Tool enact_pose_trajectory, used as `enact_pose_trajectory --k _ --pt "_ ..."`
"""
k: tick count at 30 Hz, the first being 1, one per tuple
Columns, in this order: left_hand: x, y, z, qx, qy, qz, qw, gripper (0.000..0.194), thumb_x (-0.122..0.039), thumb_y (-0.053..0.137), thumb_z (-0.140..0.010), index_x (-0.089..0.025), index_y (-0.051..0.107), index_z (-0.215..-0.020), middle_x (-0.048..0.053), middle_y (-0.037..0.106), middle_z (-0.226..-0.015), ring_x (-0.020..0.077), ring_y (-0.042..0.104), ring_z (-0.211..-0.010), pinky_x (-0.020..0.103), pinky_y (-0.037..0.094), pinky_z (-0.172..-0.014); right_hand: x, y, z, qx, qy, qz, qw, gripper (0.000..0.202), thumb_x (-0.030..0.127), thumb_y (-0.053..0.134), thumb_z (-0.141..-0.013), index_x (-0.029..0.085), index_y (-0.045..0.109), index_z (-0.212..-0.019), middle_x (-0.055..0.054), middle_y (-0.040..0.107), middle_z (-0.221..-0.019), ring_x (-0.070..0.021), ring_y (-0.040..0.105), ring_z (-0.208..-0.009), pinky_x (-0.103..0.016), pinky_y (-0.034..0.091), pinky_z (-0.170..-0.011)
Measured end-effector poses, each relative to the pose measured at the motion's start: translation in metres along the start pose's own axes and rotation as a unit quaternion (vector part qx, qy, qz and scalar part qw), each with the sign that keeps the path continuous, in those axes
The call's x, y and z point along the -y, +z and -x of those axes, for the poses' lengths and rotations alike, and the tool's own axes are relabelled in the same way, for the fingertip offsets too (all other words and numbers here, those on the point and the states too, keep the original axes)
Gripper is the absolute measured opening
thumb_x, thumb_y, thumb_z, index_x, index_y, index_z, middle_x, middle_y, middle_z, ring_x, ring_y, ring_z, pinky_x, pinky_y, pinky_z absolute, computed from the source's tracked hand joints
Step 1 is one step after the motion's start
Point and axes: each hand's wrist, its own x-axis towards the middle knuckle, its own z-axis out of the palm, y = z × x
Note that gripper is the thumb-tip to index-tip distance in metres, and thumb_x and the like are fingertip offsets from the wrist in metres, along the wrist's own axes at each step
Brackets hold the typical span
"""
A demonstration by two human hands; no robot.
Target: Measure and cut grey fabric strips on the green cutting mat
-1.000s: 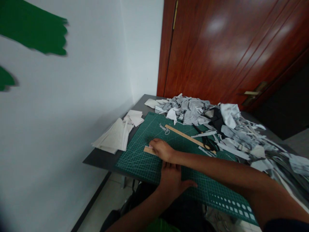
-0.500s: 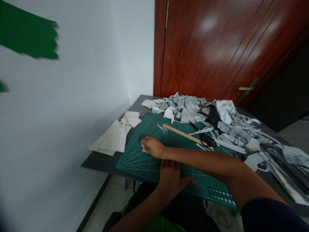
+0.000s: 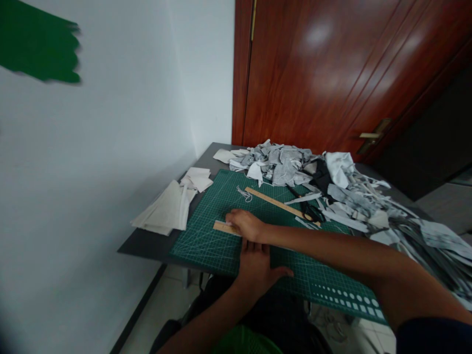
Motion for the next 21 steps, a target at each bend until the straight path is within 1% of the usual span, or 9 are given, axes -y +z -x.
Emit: enact_pose_trajectory --k 5,9,14,17,21 --pt "0.001 0.001 -0.001 -0.007 0.001 0.006 1.000 0.123 -0.099 0.044 -0.070 0.001 0.060 -0.139 0.030 0.059 -0.143 0.0443 0.046 -0.142 0.058 0.033 -0.121 -0.009 -0.008 0.018 0.004 0.011 -0.017 1.000 0.021 -0.002 0.058 -0.083 0.018 0.065 -0.081 -0.001 0.062 -0.081 -0.0174 0.058 -0.075 -0.027 0.043 -0.070" --pt "0.001 0.001 -0.002 -0.004 0.005 0.002 1.000 0.123 -0.099 0.042 -0.071 0.003 0.061 -0.137 0.032 0.054 -0.147 0.0461 0.042 -0.145 0.059 0.031 -0.121 -0.013 -0.018 0.029 0.011 0.017 -0.030 0.999 0.018 0.004 0.059 -0.088 0.018 0.066 -0.079 -0.002 0.063 -0.081 -0.0178 0.060 -0.075 -0.028 0.045 -0.070" --pt "0.001 -0.001 -0.004 0.012 0.007 -0.011 1.000 0.126 -0.100 0.037 -0.071 0.005 0.061 -0.136 0.034 0.053 -0.147 0.0471 0.039 -0.147 0.059 0.030 -0.122 -0.019 -0.028 0.037 0.032 0.015 -0.048 0.998 0.022 0.012 0.055 -0.095 0.017 0.068 -0.078 -0.002 0.065 -0.078 -0.0180 0.061 -0.075 -0.028 0.047 -0.070" --pt "0.001 -0.003 -0.004 0.020 0.009 -0.018 1.000 0.125 -0.100 0.034 -0.072 0.003 0.060 -0.138 0.033 0.051 -0.149 0.0466 0.039 -0.147 0.059 0.029 -0.122 -0.025 -0.033 0.040 0.043 0.017 -0.057 0.997 0.023 0.014 0.055 -0.096 0.017 0.069 -0.078 -0.002 0.066 -0.078 -0.0176 0.060 -0.072 -0.028 0.047 -0.068" --pt "0.001 -0.003 -0.004 0.031 0.006 -0.019 0.999 0.122 -0.098 0.036 -0.074 0.001 0.060 -0.140 0.032 0.047 -0.154 0.0455 0.037 -0.149 0.059 0.027 -0.124 -0.034 -0.038 0.042 0.053 0.008 -0.065 0.996 0.021 0.017 0.057 -0.095 0.018 0.071 -0.079 -0.001 0.068 -0.075 -0.0183 0.061 -0.073 -0.029 0.049 -0.072"
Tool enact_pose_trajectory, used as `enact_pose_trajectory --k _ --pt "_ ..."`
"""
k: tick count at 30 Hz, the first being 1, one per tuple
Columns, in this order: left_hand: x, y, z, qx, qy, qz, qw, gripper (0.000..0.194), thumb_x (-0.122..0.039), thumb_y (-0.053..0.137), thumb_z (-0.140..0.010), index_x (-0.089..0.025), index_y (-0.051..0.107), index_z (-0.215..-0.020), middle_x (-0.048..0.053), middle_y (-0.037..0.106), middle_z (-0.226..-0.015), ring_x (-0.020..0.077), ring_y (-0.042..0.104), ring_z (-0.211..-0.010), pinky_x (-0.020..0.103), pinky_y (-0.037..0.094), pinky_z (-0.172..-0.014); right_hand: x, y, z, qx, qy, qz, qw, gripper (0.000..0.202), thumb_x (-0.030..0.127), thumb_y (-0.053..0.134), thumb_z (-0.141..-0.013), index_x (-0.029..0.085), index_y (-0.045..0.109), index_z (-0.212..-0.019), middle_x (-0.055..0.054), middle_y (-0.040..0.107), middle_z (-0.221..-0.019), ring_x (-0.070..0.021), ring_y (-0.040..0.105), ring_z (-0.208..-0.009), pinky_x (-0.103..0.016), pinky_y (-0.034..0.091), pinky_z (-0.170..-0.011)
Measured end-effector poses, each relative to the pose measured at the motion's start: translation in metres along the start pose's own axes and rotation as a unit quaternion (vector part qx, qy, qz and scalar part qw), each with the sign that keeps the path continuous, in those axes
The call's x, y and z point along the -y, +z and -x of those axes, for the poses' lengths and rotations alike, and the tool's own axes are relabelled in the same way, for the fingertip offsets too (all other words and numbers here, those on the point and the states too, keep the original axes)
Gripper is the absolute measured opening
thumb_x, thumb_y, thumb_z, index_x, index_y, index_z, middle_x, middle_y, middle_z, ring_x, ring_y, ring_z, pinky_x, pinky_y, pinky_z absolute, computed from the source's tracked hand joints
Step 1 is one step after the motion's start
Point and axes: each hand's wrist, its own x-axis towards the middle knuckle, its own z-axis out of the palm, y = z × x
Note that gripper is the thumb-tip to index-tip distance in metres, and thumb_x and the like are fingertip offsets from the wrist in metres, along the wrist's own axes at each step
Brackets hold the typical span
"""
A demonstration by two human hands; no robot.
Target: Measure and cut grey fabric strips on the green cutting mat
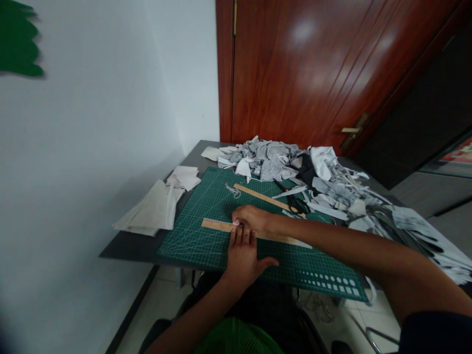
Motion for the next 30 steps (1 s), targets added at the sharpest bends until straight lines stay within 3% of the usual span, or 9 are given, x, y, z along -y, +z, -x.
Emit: enact_pose_trajectory --k 14,30 --pt "0.001 -0.004 -0.001 -0.005 0.018 -0.002 1.000 0.117 -0.094 0.039 -0.079 0.004 0.061 -0.139 0.030 0.051 -0.151 0.0467 0.036 -0.149 0.060 0.025 -0.125 -0.004 -0.002 0.005 0.002 -0.024 -0.005 1.000 0.026 0.019 0.053 -0.100 0.017 0.071 -0.080 -0.004 0.071 -0.078 -0.0202 0.064 -0.076 -0.031 0.050 -0.073" --pt "0.002 0.002 0.000 -0.014 0.019 0.006 1.000 0.110 -0.091 0.037 -0.083 0.001 0.062 -0.139 0.028 0.054 -0.149 0.0457 0.039 -0.147 0.062 0.027 -0.123 -0.011 -0.005 0.020 0.004 -0.039 0.007 0.999 0.017 0.018 0.058 -0.098 0.017 0.072 -0.090 -0.006 0.074 -0.085 -0.0198 0.066 -0.079 -0.032 0.053 -0.078"
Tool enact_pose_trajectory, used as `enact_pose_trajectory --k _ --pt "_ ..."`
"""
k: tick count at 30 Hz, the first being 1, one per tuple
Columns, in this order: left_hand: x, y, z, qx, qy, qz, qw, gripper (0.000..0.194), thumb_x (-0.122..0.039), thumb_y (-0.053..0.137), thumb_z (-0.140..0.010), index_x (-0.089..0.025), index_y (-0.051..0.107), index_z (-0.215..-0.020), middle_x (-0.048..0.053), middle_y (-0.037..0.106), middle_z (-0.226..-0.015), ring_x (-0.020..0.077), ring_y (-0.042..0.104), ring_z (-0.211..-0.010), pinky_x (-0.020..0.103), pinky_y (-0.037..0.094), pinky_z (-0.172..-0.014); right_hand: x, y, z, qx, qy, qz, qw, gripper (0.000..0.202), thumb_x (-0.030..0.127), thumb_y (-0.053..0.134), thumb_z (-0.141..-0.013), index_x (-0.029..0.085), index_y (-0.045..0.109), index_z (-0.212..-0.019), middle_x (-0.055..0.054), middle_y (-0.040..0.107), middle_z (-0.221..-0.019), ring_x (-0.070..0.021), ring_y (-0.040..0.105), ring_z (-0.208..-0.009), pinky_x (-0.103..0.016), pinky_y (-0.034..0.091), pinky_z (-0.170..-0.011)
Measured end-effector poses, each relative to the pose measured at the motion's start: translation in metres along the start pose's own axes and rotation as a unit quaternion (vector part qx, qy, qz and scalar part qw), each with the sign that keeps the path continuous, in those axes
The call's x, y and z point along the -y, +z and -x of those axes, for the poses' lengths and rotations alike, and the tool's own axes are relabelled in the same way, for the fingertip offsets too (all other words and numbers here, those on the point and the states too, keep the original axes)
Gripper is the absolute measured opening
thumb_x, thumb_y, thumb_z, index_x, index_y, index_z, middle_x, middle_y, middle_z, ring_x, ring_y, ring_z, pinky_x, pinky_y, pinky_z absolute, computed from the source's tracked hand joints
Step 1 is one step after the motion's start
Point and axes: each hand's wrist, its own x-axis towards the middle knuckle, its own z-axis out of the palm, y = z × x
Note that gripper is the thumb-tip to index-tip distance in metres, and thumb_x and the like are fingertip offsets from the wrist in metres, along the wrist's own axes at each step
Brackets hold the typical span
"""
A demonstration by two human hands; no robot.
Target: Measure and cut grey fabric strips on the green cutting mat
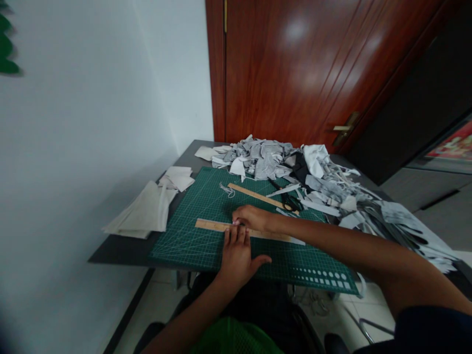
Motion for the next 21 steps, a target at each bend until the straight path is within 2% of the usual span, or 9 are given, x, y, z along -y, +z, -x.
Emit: enact_pose_trajectory --k 7,13,21 --pt "0.000 -0.001 -0.001 0.000 0.004 -0.010 1.000 0.114 -0.093 0.036 -0.081 0.001 0.059 -0.142 0.027 0.050 -0.153 0.0465 0.040 -0.145 0.064 0.029 -0.121 -0.003 -0.008 0.021 0.011 0.003 0.030 0.999 0.018 0.015 0.055 -0.099 0.016 0.072 -0.095 -0.008 0.075 -0.090 -0.0211 0.068 -0.085 -0.032 0.053 -0.079" --pt "0.000 -0.003 -0.002 -0.002 0.003 -0.011 1.000 0.112 -0.092 0.034 -0.082 -0.001 0.059 -0.143 0.027 0.057 -0.146 0.0458 0.043 -0.143 0.063 0.029 -0.121 -0.002 -0.016 0.048 0.026 0.023 0.058 0.998 0.019 0.011 0.054 -0.099 0.016 0.072 -0.097 -0.009 0.074 -0.091 -0.0226 0.067 -0.088 -0.034 0.052 -0.082" --pt "0.000 -0.005 -0.004 0.015 0.008 -0.018 1.000 0.108 -0.090 0.037 -0.084 -0.001 0.062 -0.138 0.028 0.057 -0.145 0.0460 0.042 -0.144 0.062 0.027 -0.122 -0.007 -0.025 0.083 0.031 0.051 0.065 0.996 0.019 0.008 0.057 -0.097 0.016 0.074 -0.098 -0.009 0.074 -0.092 -0.0216 0.068 -0.089 -0.033 0.052 -0.081"
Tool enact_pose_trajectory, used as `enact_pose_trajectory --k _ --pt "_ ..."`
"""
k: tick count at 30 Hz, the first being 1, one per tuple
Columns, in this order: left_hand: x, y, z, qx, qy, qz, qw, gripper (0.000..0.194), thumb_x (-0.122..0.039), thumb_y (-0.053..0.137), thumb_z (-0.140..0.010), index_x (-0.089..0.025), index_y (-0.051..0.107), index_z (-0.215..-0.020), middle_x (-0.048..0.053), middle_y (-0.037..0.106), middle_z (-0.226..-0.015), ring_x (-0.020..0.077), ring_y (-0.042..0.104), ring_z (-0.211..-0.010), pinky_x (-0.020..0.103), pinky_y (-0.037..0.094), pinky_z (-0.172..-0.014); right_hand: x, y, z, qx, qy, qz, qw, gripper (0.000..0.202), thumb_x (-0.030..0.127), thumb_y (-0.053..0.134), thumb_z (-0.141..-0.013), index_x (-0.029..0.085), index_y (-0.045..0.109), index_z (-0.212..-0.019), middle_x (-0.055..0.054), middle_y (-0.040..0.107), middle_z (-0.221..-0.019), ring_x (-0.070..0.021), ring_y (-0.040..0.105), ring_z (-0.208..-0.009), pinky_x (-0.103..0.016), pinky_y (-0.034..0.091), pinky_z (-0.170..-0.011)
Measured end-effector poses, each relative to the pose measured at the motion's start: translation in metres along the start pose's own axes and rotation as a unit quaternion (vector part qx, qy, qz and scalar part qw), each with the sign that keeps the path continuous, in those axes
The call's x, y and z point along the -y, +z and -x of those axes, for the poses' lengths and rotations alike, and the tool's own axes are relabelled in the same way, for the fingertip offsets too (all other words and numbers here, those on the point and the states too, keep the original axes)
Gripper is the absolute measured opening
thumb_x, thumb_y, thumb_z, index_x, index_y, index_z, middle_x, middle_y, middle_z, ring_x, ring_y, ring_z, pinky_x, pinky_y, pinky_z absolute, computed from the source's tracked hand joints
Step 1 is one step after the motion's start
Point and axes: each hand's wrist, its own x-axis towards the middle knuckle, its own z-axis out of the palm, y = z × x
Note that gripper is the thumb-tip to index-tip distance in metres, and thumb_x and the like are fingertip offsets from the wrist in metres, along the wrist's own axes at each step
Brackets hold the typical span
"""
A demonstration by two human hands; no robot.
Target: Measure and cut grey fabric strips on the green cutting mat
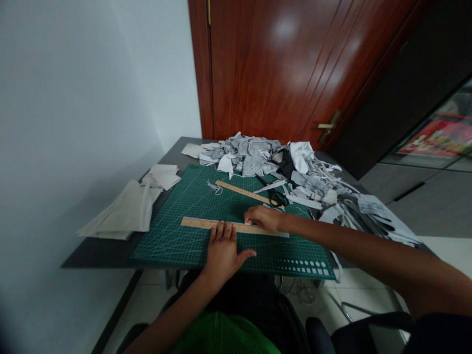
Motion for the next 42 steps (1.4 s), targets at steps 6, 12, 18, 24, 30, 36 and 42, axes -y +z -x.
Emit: enact_pose_trajectory --k 6,12,18,24,30,36,42 --pt "0.000 -0.004 -0.001 0.005 0.008 -0.011 1.000 0.106 -0.089 0.040 -0.085 0.000 0.061 -0.139 0.028 0.056 -0.146 0.0458 0.043 -0.143 0.061 0.028 -0.121 -0.004 -0.004 0.024 0.004 0.022 0.001 1.000 0.021 0.008 0.055 -0.097 0.016 0.074 -0.099 -0.010 0.074 -0.094 -0.0228 0.068 -0.091 -0.036 0.053 -0.084" --pt "0.000 -0.005 -0.002 0.010 0.016 -0.025 1.000 0.110 -0.091 0.039 -0.083 0.002 0.061 -0.138 0.029 0.057 -0.145 0.0467 0.044 -0.142 0.060 0.028 -0.121 -0.004 -0.009 0.043 0.000 0.054 -0.007 0.999 0.021 0.010 0.055 -0.099 0.018 0.075 -0.097 -0.009 0.075 -0.095 -0.0221 0.069 -0.092 -0.034 0.053 -0.083" --pt "0.001 -0.004 -0.003 0.010 0.016 -0.024 1.000 0.109 -0.091 0.040 -0.082 -0.001 0.062 -0.138 0.028 0.058 -0.145 0.0466 0.044 -0.142 0.061 0.028 -0.121 -0.004 -0.015 0.061 0.001 0.076 -0.022 0.997 0.023 0.018 0.052 -0.102 0.018 0.074 -0.097 -0.010 0.076 -0.096 -0.0223 0.070 -0.092 -0.036 0.054 -0.086" --pt "0.002 -0.002 -0.003 0.002 0.015 -0.025 1.000 0.108 -0.092 0.042 -0.080 -0.003 0.063 -0.137 0.027 0.059 -0.144 0.0468 0.045 -0.142 0.062 0.029 -0.120 -0.003 -0.018 0.073 -0.013 0.095 -0.037 0.995 0.022 0.022 0.053 -0.104 0.020 0.074 -0.098 -0.009 0.076 -0.097 -0.0217 0.072 -0.094 -0.035 0.055 -0.086" --pt "0.001 -0.004 -0.003 0.011 0.018 -0.031 0.999 0.110 -0.092 0.041 -0.081 -0.001 0.062 -0.138 0.028 0.057 -0.145 0.0470 0.045 -0.142 0.061 0.029 -0.121 -0.005 -0.014 0.080 -0.026 0.105 -0.036 0.993 0.023 0.024 0.052 -0.103 0.019 0.074 -0.100 -0.010 0.076 -0.098 -0.0225 0.072 -0.095 -0.035 0.056 -0.085" --pt "-0.001 -0.004 0.000 0.016 0.002 -0.016 1.000 0.116 -0.095 0.041 -0.077 0.001 0.060 -0.140 0.029 0.055 -0.147 0.0466 0.042 -0.144 0.060 0.026 -0.123 0.000 -0.005 0.080 -0.052 0.115 -0.034 0.991 0.027 0.027 0.047 -0.104 0.021 0.072 -0.099 -0.011 0.075 -0.098 -0.0237 0.072 -0.093 -0.037 0.057 -0.084" --pt "-0.003 0.000 0.002 0.001 -0.006 0.001 1.000 0.117 -0.096 0.036 -0.076 -0.001 0.061 -0.139 0.027 0.057 -0.145 0.0455 0.042 -0.144 0.059 0.024 -0.123 0.003 0.006 0.066 -0.076 0.130 -0.032 0.988 0.025 0.028 0.047 -0.105 0.022 0.070 -0.097 -0.010 0.074 -0.095 -0.0234 0.070 -0.088 -0.036 0.056 -0.081"
